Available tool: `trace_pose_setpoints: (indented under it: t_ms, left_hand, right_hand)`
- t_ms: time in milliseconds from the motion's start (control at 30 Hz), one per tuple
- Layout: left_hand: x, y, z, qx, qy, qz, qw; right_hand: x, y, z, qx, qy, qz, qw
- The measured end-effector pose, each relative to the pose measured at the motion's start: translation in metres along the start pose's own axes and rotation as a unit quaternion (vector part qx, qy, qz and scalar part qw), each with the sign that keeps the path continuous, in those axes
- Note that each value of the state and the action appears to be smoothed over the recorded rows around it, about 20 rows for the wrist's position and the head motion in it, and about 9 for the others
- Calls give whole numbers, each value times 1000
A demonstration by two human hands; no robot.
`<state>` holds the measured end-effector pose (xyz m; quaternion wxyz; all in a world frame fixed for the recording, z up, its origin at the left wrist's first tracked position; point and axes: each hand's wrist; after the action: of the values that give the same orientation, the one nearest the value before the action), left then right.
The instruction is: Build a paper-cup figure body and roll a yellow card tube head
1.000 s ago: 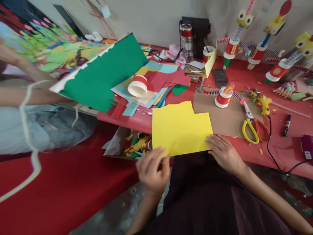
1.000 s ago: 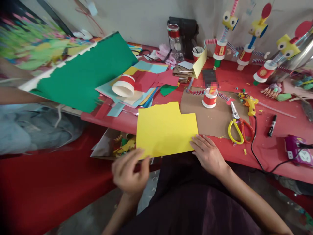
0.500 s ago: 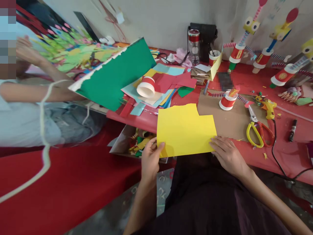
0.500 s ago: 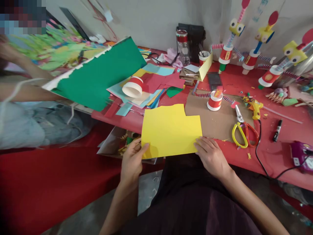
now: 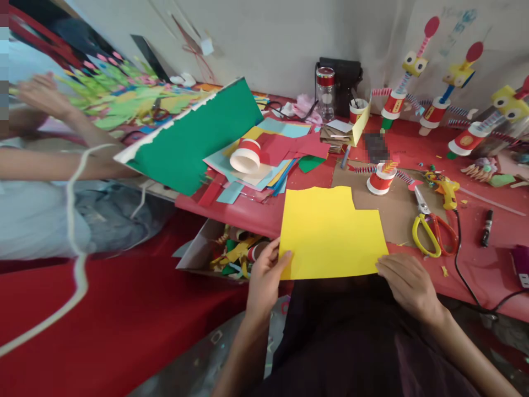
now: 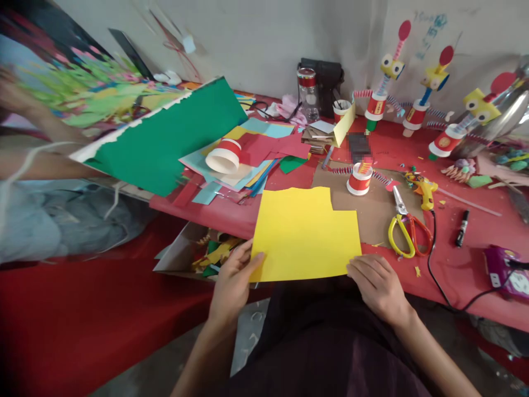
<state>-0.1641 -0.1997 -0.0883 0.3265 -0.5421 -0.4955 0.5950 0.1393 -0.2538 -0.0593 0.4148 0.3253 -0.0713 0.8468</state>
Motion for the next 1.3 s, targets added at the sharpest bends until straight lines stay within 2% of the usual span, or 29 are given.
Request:
trace_pose_setpoints:
  t_ms: [133, 267, 433, 567, 667, 800, 933, 1100, 1200, 1300]
  left_hand:
    - [1, 0, -14, 21, 14, -3, 1000]
    - [7, -3, -10, 73, 33, -23, 996]
    - [2, -11, -3, 61, 70, 23, 995]
    - [-2, -11, -14, 86, 103, 27, 991]
    - [1, -6, -25, 130, 113, 4, 985]
    - [7, 1, -28, 186, 109, -9, 976]
    - [9, 6, -24, 180, 111, -7, 977]
    - [12, 5, -19, 143, 111, 17, 983]
    - [15, 1, -21, 133, 106, 23, 985]
    - [20, -3, -28, 153, 95, -9, 984]
  right_hand:
    - [-11, -6, 5, -15, 18, -18, 1000]
    - [-12, -7, 5, -1, 19, -27, 999]
    - [-9, -1, -2, 11, 0, -53, 999]
    - [-1, -5, 1, -14, 12, -88, 996]
    - [22, -31, 12, -59, 1, -150, 987]
    - [74, -98, 15, -47, -10, -268, 962]
    - [117, -154, -8, 54, 69, -351, 932]
    - [133, -172, -33, 79, 108, -378, 916]
    - [136, -176, -37, 90, 98, -395, 909]
    - [141, -181, -39, 77, 76, -390, 915]
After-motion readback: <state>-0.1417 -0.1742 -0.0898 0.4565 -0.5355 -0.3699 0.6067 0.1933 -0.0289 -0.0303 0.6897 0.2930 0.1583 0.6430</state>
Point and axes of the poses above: each hand's wrist, its own x-axis towards the middle knuckle, its own z-axis out of the back of the hand, y = z × x, and after that the axes turned 1 degree about y, right-handed
